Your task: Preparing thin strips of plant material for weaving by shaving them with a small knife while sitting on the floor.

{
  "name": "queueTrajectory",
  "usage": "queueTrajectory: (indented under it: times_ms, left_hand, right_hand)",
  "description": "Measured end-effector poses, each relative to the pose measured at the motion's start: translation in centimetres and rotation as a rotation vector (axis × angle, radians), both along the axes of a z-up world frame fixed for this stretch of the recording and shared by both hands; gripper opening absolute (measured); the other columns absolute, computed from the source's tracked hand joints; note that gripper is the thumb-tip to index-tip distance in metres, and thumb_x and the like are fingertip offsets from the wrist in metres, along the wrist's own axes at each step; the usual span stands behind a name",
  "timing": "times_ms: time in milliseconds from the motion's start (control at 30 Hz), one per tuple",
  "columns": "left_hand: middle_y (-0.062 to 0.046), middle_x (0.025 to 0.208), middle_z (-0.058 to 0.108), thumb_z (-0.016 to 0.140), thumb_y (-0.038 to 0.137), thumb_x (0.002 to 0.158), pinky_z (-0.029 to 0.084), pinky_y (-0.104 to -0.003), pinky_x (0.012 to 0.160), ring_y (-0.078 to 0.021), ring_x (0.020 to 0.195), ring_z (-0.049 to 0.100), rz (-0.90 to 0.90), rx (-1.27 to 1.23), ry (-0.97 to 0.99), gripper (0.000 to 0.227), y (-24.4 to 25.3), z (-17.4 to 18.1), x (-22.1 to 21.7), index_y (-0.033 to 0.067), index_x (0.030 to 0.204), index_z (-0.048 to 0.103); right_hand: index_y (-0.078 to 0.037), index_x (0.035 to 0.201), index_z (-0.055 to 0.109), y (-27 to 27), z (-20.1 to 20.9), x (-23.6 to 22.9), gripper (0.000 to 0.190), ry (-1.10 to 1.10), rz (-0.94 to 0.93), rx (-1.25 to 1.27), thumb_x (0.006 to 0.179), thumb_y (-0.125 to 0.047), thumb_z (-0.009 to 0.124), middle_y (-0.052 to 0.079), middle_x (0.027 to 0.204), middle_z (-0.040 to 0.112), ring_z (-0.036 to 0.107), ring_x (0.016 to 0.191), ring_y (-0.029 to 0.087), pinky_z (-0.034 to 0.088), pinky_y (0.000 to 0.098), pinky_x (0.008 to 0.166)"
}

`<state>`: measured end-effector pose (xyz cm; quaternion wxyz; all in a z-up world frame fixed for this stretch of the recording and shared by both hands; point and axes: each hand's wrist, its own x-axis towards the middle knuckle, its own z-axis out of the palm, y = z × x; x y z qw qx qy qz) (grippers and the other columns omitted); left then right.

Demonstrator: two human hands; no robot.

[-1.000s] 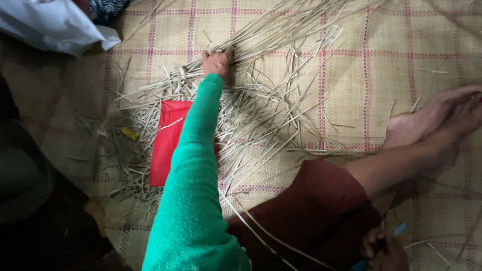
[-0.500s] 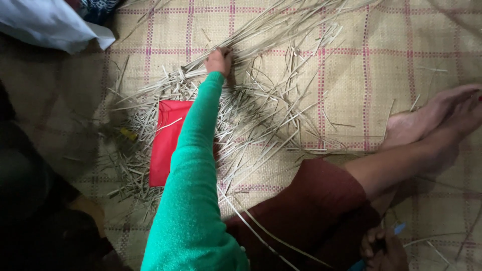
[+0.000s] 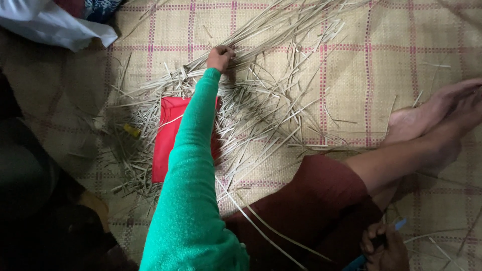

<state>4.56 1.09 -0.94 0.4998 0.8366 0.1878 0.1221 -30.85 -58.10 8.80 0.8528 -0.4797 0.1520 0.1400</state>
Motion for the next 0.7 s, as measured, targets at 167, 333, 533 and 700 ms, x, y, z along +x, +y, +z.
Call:
queueTrajectory:
  times_ms: [167,333,533,700]
  left_hand:
    - [0.007,0.057,0.052,0.065,0.027,0.072,0.039,-0.020,0.055,-0.0060,0.052,0.043,-0.044,0.054,-0.087,0.011,-1.5,3.7,-2.0,0.0162,0.073,0.067]
    - [0.016,0.061,0.054,0.067,0.030,0.072,0.024,-0.039,0.081,-0.0052,0.062,0.047,0.009,0.158,0.033,0.002,-2.8,5.6,-2.4,0.0306,0.070,0.066]
    - [-0.007,0.107,0.050,0.057,0.019,0.074,0.021,-0.057,0.094,-0.0306,0.108,0.039,-0.176,0.904,-0.299,0.015,-4.5,8.7,-3.2,0.0105,0.086,0.057]
    - [-0.008,0.098,0.050,0.060,0.005,0.067,0.039,-0.041,0.081,-0.0293,0.093,0.044,-0.197,0.813,-0.600,0.011,-6.2,13.5,-2.9,0.0076,0.077,0.054]
  right_hand:
    - [-0.014,0.083,0.051,0.5,0.6,-0.2,0.025,0.016,-0.009,0.031,0.097,-0.032,0.042,0.005,0.073,0.052,0.043,0.047,0.014,0.029,0.0224,0.035]
    - [-0.013,0.083,0.047,1.7,2.0,-0.4,0.024,0.018,-0.073,-0.037,0.099,-0.030,0.039,0.005,0.074,0.049,0.041,0.046,0.013,0.029,0.0224,0.036]
    - [-0.011,0.087,0.042,1.7,2.1,-0.6,0.020,0.016,-0.085,-0.076,0.099,-0.026,0.036,0.008,0.079,0.047,0.039,0.049,0.016,0.029,0.0251,0.037]
    - [-0.008,0.087,0.049,2.3,3.5,-1.0,0.022,-0.136,0.012,-0.069,0.097,-0.024,0.039,0.009,0.080,0.052,0.043,0.053,0.016,0.037,0.0264,0.043]
